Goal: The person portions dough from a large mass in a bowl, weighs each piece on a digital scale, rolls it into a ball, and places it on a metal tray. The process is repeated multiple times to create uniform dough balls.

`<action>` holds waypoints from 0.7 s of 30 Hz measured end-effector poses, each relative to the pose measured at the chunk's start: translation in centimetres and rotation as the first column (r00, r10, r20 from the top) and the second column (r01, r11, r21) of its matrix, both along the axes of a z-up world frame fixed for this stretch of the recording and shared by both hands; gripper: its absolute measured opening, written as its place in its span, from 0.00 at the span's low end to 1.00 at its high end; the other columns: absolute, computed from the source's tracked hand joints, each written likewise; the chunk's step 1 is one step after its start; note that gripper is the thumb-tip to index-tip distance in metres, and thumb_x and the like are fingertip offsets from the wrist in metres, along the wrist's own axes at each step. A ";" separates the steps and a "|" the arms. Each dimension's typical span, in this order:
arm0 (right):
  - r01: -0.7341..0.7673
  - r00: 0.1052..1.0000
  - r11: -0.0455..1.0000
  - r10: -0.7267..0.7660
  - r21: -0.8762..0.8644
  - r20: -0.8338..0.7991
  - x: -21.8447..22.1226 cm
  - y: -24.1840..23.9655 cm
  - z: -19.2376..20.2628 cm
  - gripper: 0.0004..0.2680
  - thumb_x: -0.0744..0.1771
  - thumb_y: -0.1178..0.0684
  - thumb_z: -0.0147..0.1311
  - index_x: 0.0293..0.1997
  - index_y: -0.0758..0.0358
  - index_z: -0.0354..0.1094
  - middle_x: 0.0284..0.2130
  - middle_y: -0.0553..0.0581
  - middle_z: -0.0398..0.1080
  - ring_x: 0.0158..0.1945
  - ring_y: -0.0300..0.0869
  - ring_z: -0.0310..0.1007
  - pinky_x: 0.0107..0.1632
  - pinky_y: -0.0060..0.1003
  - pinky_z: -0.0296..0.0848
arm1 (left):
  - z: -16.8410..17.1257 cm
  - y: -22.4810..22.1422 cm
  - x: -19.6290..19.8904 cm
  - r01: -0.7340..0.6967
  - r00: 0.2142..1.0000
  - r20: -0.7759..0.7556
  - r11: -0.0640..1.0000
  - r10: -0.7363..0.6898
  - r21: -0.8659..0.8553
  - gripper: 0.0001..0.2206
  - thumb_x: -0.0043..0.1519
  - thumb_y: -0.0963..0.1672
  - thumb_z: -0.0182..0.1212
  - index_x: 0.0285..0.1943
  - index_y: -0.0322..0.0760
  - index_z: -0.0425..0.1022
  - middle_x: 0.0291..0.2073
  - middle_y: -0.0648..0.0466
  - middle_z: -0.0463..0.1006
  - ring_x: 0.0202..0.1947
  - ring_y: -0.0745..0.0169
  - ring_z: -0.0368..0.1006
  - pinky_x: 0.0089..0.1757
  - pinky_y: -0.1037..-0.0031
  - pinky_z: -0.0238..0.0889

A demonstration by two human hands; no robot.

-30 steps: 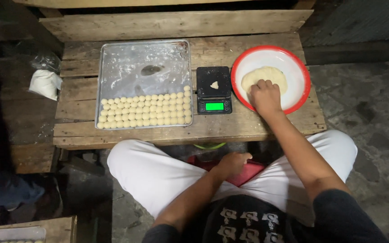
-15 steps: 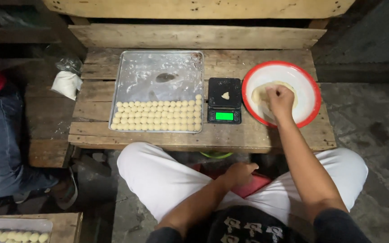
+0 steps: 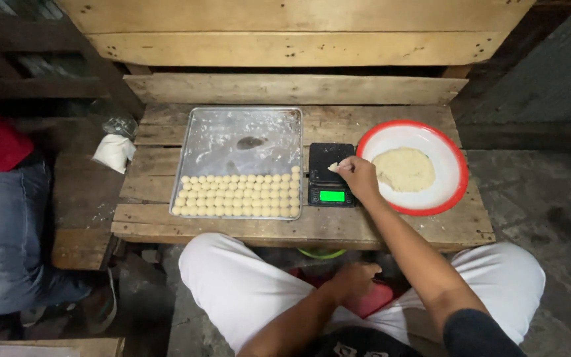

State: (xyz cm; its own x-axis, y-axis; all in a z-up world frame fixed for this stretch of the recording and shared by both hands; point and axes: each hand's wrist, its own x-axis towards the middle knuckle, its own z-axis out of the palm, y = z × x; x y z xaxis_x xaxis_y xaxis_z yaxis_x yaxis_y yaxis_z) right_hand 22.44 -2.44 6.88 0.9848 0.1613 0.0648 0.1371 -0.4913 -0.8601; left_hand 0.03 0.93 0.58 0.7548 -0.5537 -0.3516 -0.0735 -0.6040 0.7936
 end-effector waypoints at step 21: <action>0.022 0.845 0.925 0.185 -0.378 0.502 -1.2 -1.8 0.0 0.07 0.70 0.52 0.50 0.41 0.60 0.75 0.36 0.58 0.73 0.40 0.52 0.73 0.38 0.49 0.69 | 0.8 0.2 0.2 0.007 0.999 0.034 1.000 -0.006 -0.029 0.20 0.61 0.41 0.42 0.60 0.33 0.72 0.50 0.35 0.78 0.48 0.34 0.74 0.47 0.53 0.64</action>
State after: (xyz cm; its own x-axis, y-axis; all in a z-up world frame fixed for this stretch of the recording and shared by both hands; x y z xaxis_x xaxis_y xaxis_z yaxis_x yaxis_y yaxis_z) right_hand 21.27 -4.20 6.89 0.8011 0.3529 0.4834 0.5646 -0.7137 -0.4146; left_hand 0.27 1.16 1.34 0.7624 -0.5682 -0.3095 -0.1043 -0.5800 0.8079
